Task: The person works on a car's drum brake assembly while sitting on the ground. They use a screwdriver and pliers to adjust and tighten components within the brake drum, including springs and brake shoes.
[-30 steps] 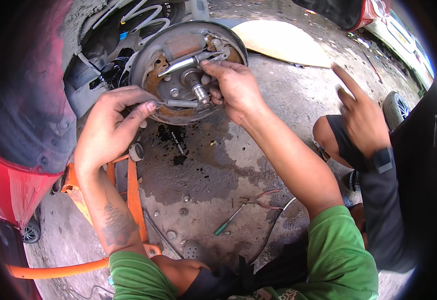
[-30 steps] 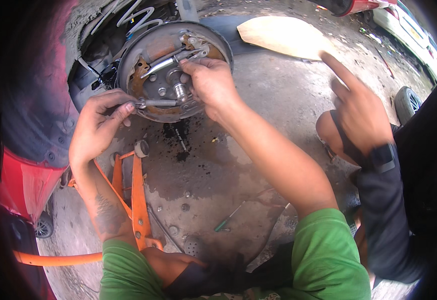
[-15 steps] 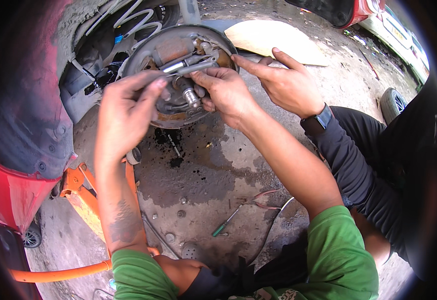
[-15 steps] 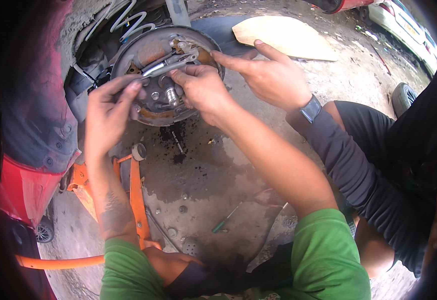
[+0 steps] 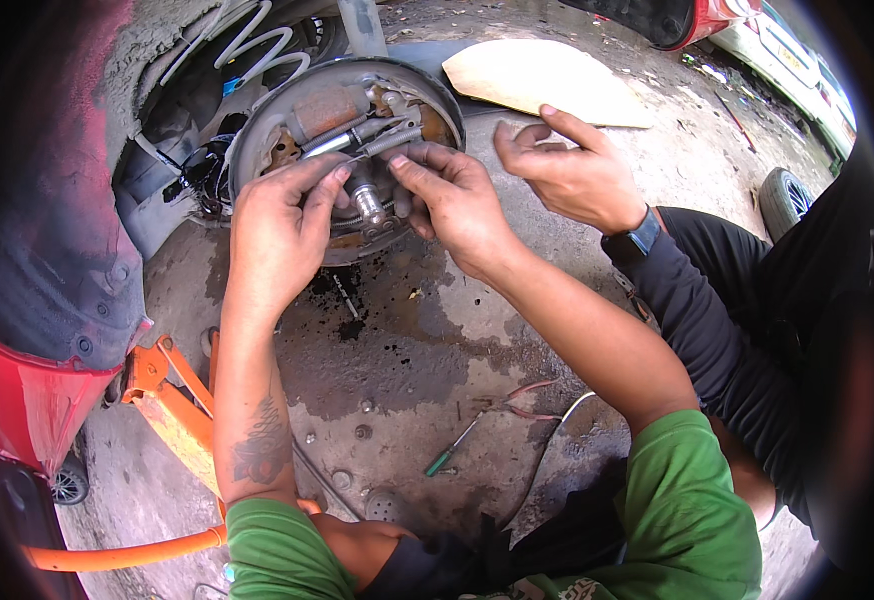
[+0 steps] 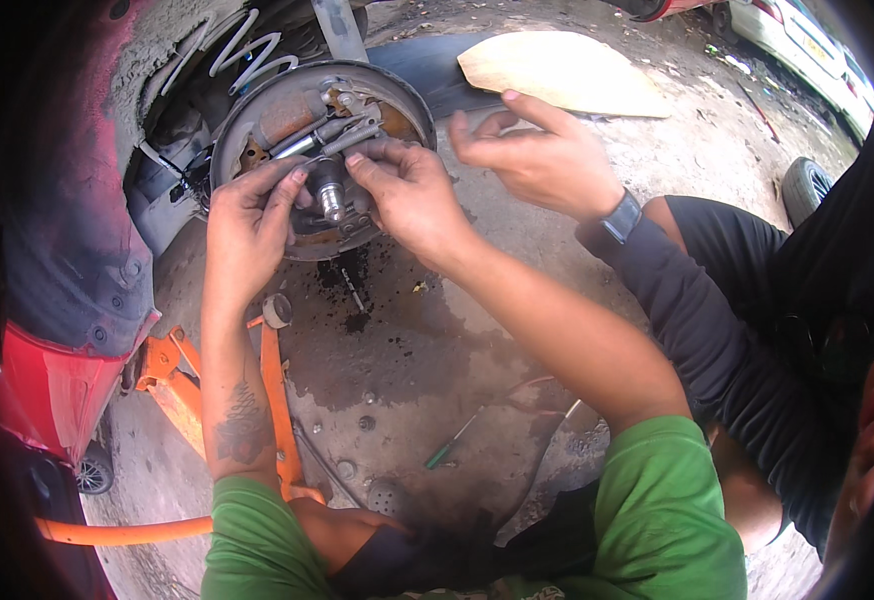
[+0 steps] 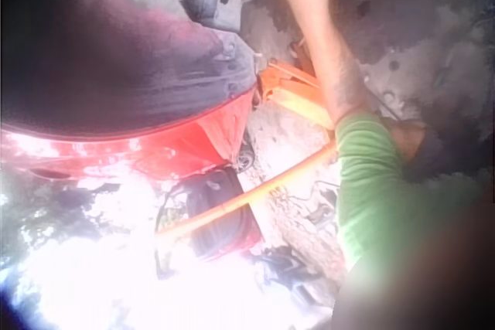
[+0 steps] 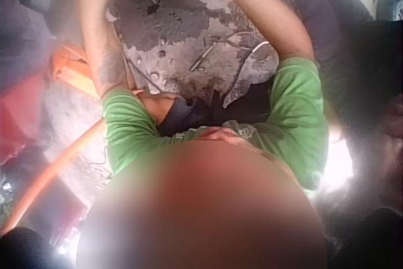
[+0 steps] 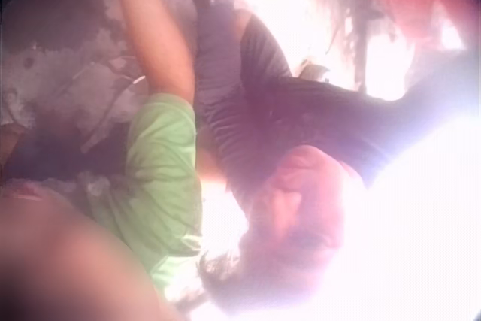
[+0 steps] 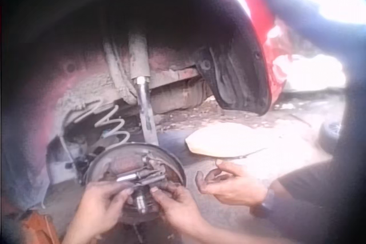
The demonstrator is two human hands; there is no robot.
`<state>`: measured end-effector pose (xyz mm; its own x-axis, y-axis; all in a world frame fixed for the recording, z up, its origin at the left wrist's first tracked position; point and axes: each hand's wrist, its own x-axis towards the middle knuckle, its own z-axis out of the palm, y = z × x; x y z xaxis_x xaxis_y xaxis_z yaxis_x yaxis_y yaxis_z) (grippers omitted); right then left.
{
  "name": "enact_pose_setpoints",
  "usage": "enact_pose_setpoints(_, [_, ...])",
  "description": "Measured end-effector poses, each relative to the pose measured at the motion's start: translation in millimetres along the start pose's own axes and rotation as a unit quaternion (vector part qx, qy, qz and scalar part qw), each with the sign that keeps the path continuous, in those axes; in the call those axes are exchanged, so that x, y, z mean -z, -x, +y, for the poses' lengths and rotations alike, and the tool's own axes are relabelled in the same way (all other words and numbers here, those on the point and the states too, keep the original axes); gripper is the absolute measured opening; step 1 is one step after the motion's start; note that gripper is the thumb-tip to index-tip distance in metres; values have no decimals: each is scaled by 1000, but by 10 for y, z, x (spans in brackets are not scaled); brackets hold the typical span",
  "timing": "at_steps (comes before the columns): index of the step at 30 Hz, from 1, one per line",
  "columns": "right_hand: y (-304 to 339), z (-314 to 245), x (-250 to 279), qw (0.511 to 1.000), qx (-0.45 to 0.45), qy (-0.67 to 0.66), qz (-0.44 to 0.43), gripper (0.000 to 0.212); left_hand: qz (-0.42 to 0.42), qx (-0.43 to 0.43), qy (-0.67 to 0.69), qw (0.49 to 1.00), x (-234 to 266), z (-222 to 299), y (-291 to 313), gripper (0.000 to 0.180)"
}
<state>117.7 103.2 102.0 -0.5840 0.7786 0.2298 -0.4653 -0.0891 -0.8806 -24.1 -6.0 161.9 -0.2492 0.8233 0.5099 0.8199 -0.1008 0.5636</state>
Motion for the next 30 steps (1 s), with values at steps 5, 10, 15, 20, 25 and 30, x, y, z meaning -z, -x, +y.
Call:
enact_pose_setpoints(5, [-10,-35,-11,999,1,-45,6,24,9,-8,-26,1000,24,-16,32,22])
enact_pose_setpoints(10, [-14,-4,-11,997,-16,-63,41,24,18,-27,-17,999,-47,-22,104,22])
enact_pose_setpoints(15, [-6,32,-38,998,16,-32,47,24,50,72,40,995,-45,-72,-39,22])
enact_pose_setpoints(20, [-16,44,-133,998,-2,-28,57,23,41,35,20,998,28,-93,-20,22])
enact_pose_setpoints(25, [-46,52,-170,997,-1,-45,55,25,39,29,3,999,72,-55,163,22])
enact_pose_setpoints(30, [-94,45,-234,994,-15,-94,54,29,70,19,-36,997,90,-129,101,22])
